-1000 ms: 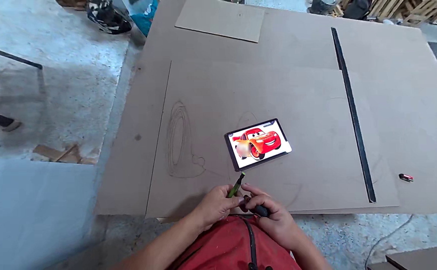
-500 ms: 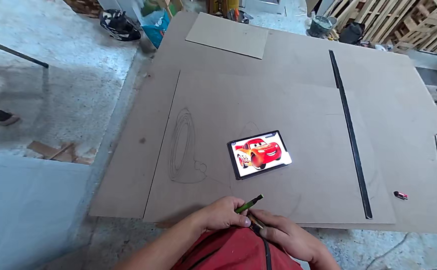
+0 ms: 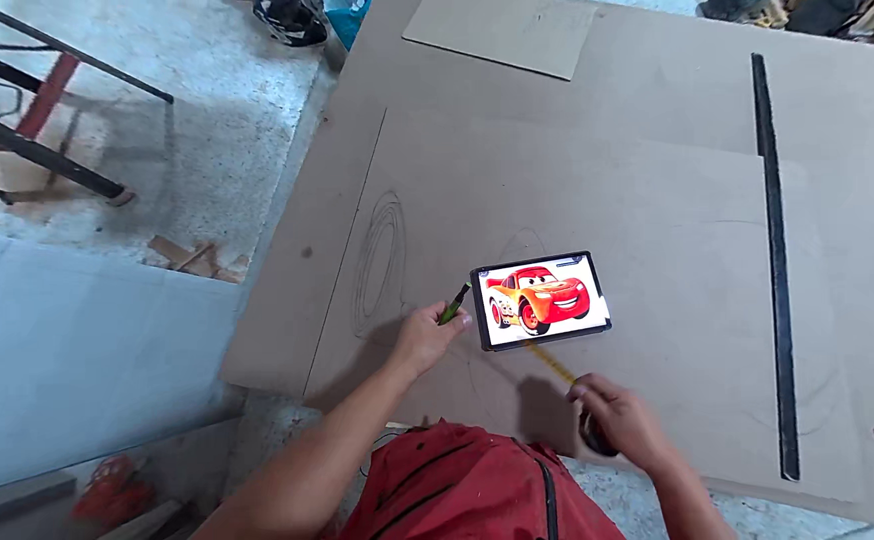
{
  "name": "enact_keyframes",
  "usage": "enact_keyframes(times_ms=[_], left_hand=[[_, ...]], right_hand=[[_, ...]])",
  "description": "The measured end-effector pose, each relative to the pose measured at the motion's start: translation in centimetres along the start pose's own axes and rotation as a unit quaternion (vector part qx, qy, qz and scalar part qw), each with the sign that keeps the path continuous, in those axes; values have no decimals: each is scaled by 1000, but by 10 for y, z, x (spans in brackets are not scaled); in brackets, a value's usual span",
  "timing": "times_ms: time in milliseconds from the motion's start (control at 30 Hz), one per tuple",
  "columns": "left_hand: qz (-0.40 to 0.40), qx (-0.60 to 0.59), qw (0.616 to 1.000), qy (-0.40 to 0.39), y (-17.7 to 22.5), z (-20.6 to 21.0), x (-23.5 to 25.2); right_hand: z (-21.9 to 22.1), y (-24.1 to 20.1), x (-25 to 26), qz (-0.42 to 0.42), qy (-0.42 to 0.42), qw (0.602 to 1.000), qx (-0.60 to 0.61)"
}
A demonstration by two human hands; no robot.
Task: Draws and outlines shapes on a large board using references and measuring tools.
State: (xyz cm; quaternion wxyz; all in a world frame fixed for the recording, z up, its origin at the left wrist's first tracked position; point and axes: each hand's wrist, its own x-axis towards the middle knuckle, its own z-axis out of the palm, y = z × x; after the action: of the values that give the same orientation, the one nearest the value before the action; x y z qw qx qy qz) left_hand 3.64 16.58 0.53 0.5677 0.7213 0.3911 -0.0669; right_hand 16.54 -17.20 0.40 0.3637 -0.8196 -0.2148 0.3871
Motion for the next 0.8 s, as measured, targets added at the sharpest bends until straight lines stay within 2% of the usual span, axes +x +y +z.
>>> enact_keyframes(times_ms=[100, 167, 267, 367, 467, 567, 700, 800], left_hand=[[-56, 6, 998, 36, -11, 15, 19], [-88, -12, 996, 31, -11, 27, 25], [-112, -84, 990, 5, -9, 38, 26], [-122, -106, 987, 1, 0, 41, 24], [-126, -118, 985, 12, -2, 37, 26], [-127, -103, 986, 18, -6, 25, 30], [-130, -61, 989, 17, -13, 10, 22], [-125, -48, 991, 20, -19, 6, 15]], right_hand=[[-28, 29, 26, 44, 228, 971, 56], [-41, 52, 49, 72, 286, 949, 108], [-44, 65, 68, 76, 232, 957, 160], [-31, 59, 72, 68, 216, 961, 161], [-11, 50, 55, 79, 209, 959, 173], [9, 47, 26, 80, 167, 964, 189], [39, 52, -11, 77, 113, 981, 137], [46, 61, -16, 24, 111, 993, 37]])
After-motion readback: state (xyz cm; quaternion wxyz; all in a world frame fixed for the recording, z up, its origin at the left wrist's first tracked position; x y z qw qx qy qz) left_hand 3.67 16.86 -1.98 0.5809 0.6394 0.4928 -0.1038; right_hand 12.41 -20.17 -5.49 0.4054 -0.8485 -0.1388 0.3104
